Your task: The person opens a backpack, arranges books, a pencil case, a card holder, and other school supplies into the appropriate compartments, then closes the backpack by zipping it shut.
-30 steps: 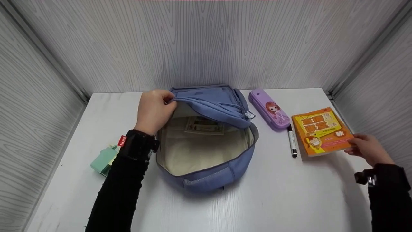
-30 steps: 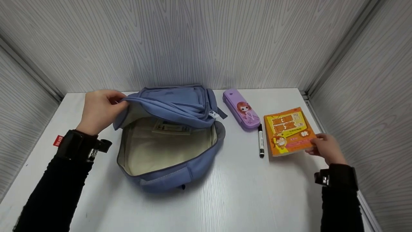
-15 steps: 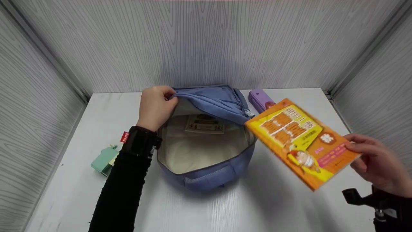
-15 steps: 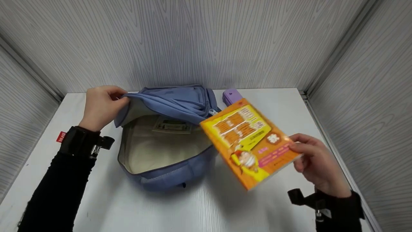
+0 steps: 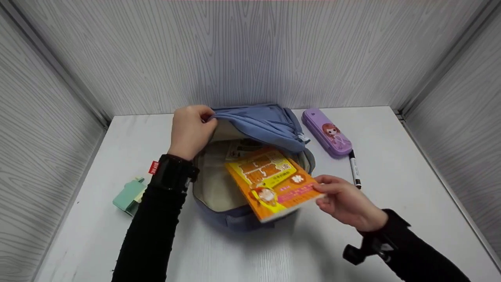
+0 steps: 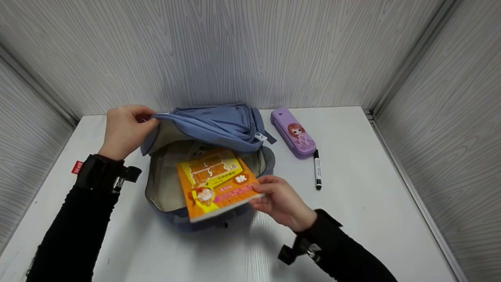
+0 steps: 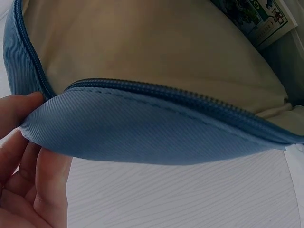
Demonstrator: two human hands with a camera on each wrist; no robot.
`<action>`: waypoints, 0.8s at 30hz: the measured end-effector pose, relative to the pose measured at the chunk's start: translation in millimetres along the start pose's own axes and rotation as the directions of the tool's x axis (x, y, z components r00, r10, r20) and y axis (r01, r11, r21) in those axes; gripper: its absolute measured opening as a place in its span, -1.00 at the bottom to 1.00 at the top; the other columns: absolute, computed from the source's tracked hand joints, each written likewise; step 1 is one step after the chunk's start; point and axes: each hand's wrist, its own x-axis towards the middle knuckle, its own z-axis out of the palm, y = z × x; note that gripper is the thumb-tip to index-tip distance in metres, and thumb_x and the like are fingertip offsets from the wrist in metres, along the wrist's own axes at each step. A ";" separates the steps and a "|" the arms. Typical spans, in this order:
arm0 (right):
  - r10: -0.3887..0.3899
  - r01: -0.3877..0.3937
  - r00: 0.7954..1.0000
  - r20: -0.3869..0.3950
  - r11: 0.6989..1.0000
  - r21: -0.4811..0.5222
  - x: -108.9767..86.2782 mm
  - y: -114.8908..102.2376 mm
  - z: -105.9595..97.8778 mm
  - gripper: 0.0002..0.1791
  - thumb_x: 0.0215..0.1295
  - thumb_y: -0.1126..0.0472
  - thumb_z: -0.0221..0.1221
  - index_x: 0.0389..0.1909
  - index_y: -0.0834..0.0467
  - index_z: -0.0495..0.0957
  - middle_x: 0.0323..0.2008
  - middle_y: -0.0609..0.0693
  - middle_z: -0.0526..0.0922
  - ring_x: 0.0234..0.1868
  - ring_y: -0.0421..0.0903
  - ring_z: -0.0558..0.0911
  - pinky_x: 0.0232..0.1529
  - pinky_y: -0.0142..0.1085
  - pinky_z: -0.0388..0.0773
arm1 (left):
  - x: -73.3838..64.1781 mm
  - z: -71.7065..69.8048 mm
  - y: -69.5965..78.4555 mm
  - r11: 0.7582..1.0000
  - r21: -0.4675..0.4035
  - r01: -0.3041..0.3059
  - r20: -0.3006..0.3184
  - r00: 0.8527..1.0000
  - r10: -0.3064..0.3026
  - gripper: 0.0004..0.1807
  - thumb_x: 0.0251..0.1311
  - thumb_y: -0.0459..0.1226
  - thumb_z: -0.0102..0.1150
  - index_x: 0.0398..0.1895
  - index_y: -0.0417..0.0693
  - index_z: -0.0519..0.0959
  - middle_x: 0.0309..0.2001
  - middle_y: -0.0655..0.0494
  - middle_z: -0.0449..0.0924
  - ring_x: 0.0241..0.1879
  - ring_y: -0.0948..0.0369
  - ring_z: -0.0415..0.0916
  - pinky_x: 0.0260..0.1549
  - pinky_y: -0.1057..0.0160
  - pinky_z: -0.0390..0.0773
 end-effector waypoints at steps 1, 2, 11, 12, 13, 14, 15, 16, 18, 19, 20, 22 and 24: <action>-0.013 0.013 0.999 -0.041 1.000 0.000 10.4 2.9 3.9 -0.89 0.53 0.35 -0.12 -0.11 0.23 0.39 -0.25 0.07 0.73 -0.47 -0.21 0.74 -0.29 -0.49 0.67 | -0.3 0.4 -0.4 1.000 -0.001 -0.004 -0.005 1.000 0.004 -0.82 0.20 -0.35 0.21 -0.25 -0.29 0.73 -0.29 -0.21 0.74 -0.24 -0.05 0.65 -0.17 0.01 0.58; -0.028 0.027 0.997 -0.074 1.000 -0.003 20.7 5.5 7.0 -0.90 0.53 0.36 -0.13 -0.12 0.23 0.36 -0.29 0.06 0.72 -0.48 -0.22 0.73 -0.30 -0.50 0.66 | -0.5 0.8 -0.9 1.000 -0.003 -0.007 -0.011 1.000 0.007 -0.82 0.19 -0.36 0.21 -0.26 -0.29 0.73 -0.29 -0.21 0.74 -0.25 -0.05 0.65 -0.18 0.01 0.58; -0.079 0.100 0.972 -0.222 0.992 0.082 90.1 16.0 15.3 -0.87 0.54 0.39 -0.24 -0.04 0.29 0.27 -0.07 0.15 0.55 -0.12 -0.12 0.70 -0.08 -0.49 0.64 | -0.4 3.3 -1.2 1.000 -0.012 -0.002 -0.003 1.000 0.002 -0.81 0.19 -0.35 0.19 -0.26 -0.29 0.73 -0.28 -0.20 0.74 -0.23 -0.05 0.65 -0.16 0.01 0.57; -0.070 0.094 0.974 -0.214 0.990 0.104 92.7 16.8 15.4 -0.85 0.54 0.39 -0.24 -0.06 0.30 0.30 0.10 0.25 0.49 0.06 -0.05 0.66 0.03 -0.46 0.63 | -0.5 3.5 -1.0 1.000 -0.011 -0.001 -0.001 1.000 0.001 -0.81 0.19 -0.35 0.19 -0.25 -0.29 0.73 -0.27 -0.20 0.74 -0.21 -0.05 0.65 -0.14 0.01 0.58; -0.062 0.088 0.976 -0.209 0.989 0.118 94.3 17.8 15.8 -0.83 0.54 0.40 -0.24 -0.08 0.31 0.33 0.26 0.33 0.36 0.23 0.03 0.58 0.15 -0.41 0.59 | -0.7 3.7 -0.8 1.000 -0.010 0.000 0.001 1.000 0.000 -0.81 0.20 -0.35 0.19 -0.25 -0.28 0.73 -0.27 -0.20 0.74 -0.21 -0.05 0.65 -0.13 0.01 0.58; -0.057 0.084 0.977 -0.203 0.989 0.126 94.8 18.6 16.6 -0.81 0.54 0.40 -0.24 -0.15 0.31 0.36 0.40 0.36 0.20 0.37 0.10 0.46 0.23 -0.37 0.54 | -0.8 3.8 -0.6 1.000 -0.008 -0.001 0.002 1.000 0.001 -0.81 0.20 -0.35 0.20 -0.24 -0.28 0.73 -0.26 -0.19 0.74 -0.20 -0.05 0.65 -0.12 0.01 0.58; -0.056 0.082 0.979 -0.196 0.989 0.127 94.6 19.4 17.6 -0.79 0.53 0.41 -0.23 -0.23 0.29 0.38 0.49 0.36 0.07 0.47 0.15 0.33 0.29 -0.32 0.49 | -0.9 4.0 -0.7 1.000 -0.007 -0.001 0.003 1.000 0.001 -0.81 0.20 -0.35 0.20 -0.23 -0.27 0.73 -0.25 -0.19 0.74 -0.19 -0.06 0.66 -0.12 0.01 0.58; -0.066 0.085 0.982 -0.177 0.991 0.101 93.3 19.8 18.6 -0.81 0.54 0.41 -0.23 -0.15 0.33 0.38 0.54 0.35 -0.08 0.54 0.17 0.20 0.34 -0.30 0.44 | -0.7 4.2 -0.7 1.000 -0.008 -0.004 0.002 1.000 0.004 -0.81 0.20 -0.35 0.20 -0.23 -0.28 0.73 -0.25 -0.20 0.74 -0.19 -0.06 0.66 -0.11 0.00 0.59; -0.086 0.092 0.986 -0.143 0.995 0.037 88.2 20.0 21.1 -0.75 0.54 0.41 -0.23 0.08 0.41 0.32 0.57 0.35 -0.23 0.56 0.17 0.13 0.38 -0.28 0.39 | -0.5 4.3 -1.0 1.000 -0.013 -0.002 0.007 1.000 0.002 -0.81 0.20 -0.35 0.20 -0.23 -0.28 0.73 -0.25 -0.20 0.74 -0.19 -0.06 0.66 -0.12 0.00 0.59; -0.095 0.096 0.987 -0.132 0.995 0.001 84.7 19.7 22.6 -0.66 0.54 0.40 -0.24 0.23 0.43 0.22 0.57 0.37 -0.23 0.53 0.16 0.24 0.36 -0.30 0.41 | -0.5 4.2 -1.3 1.000 -0.015 0.000 0.009 1.000 0.000 -0.81 0.21 -0.35 0.20 -0.23 -0.28 0.73 -0.25 -0.20 0.74 -0.19 -0.06 0.66 -0.12 0.00 0.59; -0.104 0.100 0.988 -0.116 0.994 -0.041 80.8 19.4 24.0 -0.57 0.54 0.41 -0.24 0.35 0.45 0.10 0.56 0.40 -0.21 0.47 0.12 0.35 0.34 -0.33 0.45 | -0.5 4.1 -1.4 1.000 -0.017 0.003 0.011 1.000 -0.003 -0.81 0.21 -0.34 0.20 -0.23 -0.28 0.73 -0.24 -0.20 0.74 -0.19 -0.06 0.66 -0.12 0.00 0.59; -0.115 0.105 0.990 -0.080 0.987 -0.123 71.7 18.6 26.0 -0.36 0.54 0.40 -0.24 0.52 0.41 -0.24 0.55 0.42 -0.13 0.32 0.00 0.53 0.29 -0.38 0.50 | -0.8 3.6 -1.7 1.000 -0.018 0.005 0.013 1.000 -0.005 -0.80 0.21 -0.34 0.20 -0.23 -0.29 0.73 -0.24 -0.20 0.74 -0.19 -0.06 0.66 -0.12 0.00 0.59; -0.124 0.110 0.990 -0.067 0.976 -0.186 62.7 18.6 26.3 -0.38 0.53 0.40 -0.20 0.50 0.43 -0.15 0.46 0.38 0.19 0.13 -0.16 0.63 0.22 -0.41 0.54 | -1.4 3.2 -1.9 1.000 -0.019 0.004 0.010 1.000 -0.004 -0.81 0.21 -0.34 0.20 -0.24 -0.29 0.73 -0.25 -0.20 0.74 -0.20 -0.06 0.66 -0.13 0.00 0.59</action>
